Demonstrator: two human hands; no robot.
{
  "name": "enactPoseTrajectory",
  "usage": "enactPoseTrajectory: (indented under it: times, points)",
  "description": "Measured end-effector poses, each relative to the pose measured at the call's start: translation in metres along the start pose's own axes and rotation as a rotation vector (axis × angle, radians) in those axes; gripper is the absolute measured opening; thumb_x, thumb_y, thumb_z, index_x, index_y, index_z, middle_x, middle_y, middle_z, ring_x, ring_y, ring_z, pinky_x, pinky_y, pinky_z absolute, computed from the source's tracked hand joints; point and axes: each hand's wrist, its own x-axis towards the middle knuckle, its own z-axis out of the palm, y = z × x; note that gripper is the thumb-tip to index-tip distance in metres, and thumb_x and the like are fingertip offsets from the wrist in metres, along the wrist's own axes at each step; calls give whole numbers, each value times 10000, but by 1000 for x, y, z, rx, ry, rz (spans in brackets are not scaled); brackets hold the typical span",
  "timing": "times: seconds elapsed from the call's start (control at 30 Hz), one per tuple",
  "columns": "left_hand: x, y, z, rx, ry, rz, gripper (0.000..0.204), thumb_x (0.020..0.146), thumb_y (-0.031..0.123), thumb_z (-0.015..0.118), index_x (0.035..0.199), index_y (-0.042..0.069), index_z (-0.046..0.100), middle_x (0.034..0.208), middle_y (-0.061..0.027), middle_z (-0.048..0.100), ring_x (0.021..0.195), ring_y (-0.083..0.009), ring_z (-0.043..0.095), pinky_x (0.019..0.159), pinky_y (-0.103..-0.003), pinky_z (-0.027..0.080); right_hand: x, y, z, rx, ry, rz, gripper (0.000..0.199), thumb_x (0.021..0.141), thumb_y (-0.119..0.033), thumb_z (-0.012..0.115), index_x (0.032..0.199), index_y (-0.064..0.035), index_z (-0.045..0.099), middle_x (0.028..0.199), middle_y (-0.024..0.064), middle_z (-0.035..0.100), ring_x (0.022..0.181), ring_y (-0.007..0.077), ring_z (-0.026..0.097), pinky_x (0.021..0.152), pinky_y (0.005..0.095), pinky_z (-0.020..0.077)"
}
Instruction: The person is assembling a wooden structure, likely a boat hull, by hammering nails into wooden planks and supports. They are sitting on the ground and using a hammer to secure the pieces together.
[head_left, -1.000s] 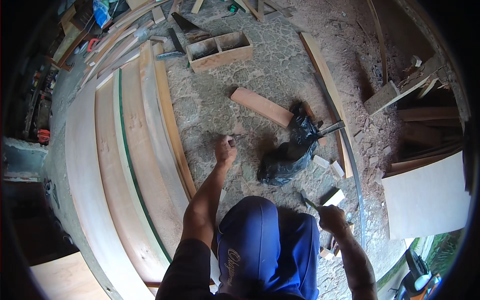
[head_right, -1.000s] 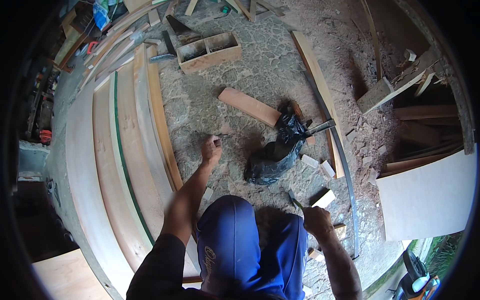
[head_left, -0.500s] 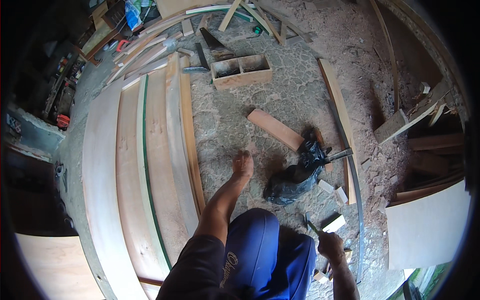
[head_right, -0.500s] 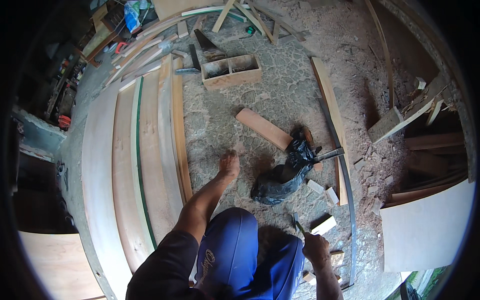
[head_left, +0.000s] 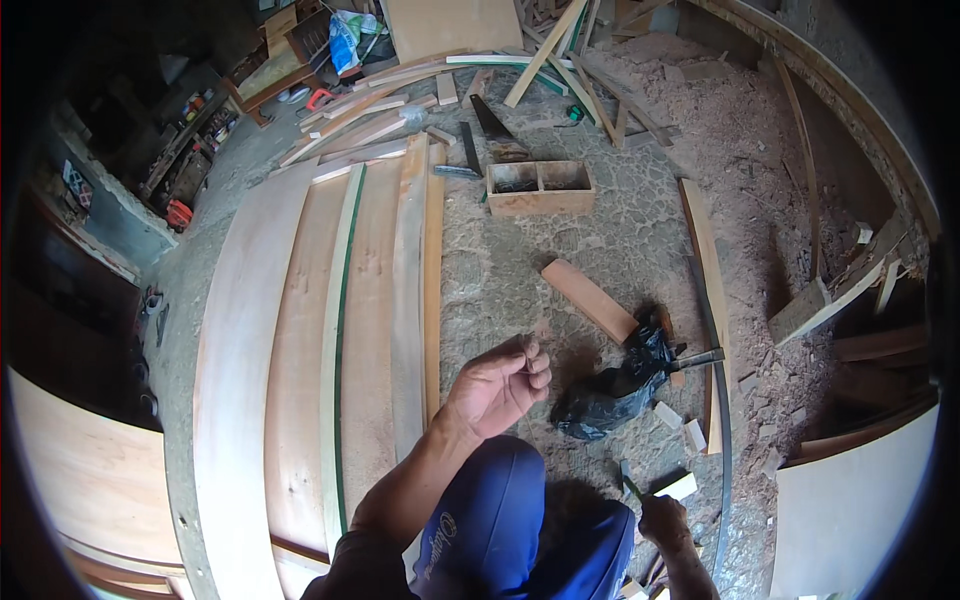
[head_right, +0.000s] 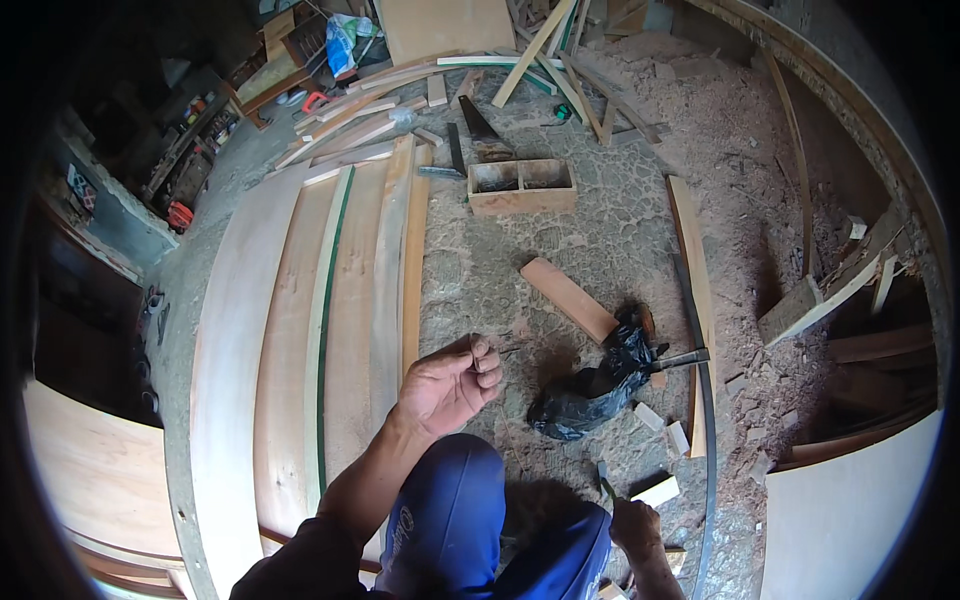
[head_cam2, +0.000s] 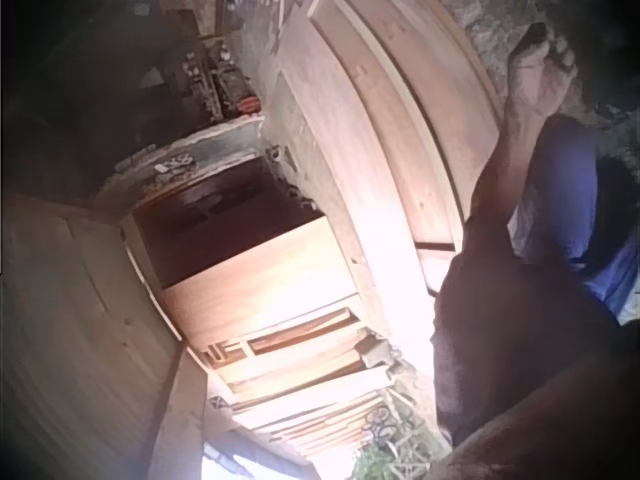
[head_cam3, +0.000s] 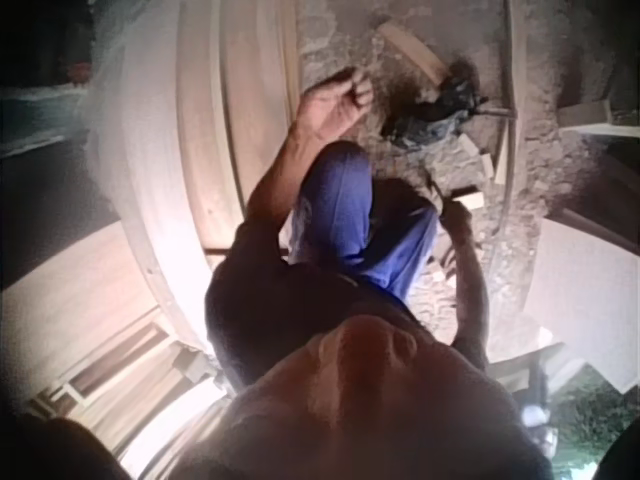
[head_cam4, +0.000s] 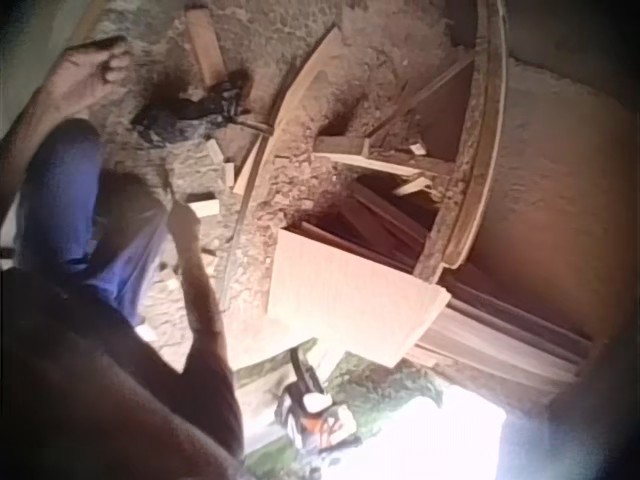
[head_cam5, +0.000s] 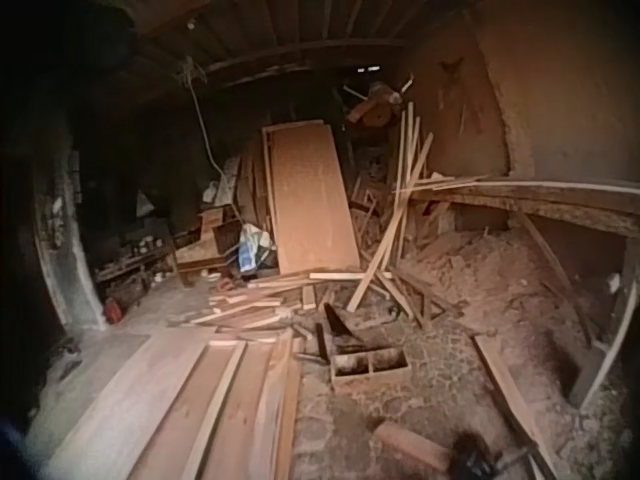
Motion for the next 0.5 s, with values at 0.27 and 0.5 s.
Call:
enactPoseTrajectory:
  times: [0.27, 0.5]
  points:
    - [-71, -42, 56, -291, -42, -332, 117, 972, 167, 534, 994, 54, 518, 690, -3, 429, 571, -114, 395, 468, -252, 337, 3, 0, 8, -84, -128, 24, 276, 921, -159, 555, 1183, -81, 587, 985, 225, 718, 967, 394, 714, 855, 501, 569]
    - [-97, -48, 79, -403, 238, -128, 138, 1009, 153, 501, 1055, 40, 566, 771, -75, 557, 585, -128, 473, 453, -242, 396, 4, 2, 39, -183, -114, 56, 436, 974, -163, 487, 1393, -49, 466, 1013, 218, 711, 947, 404, 711, 824, 524, 568]
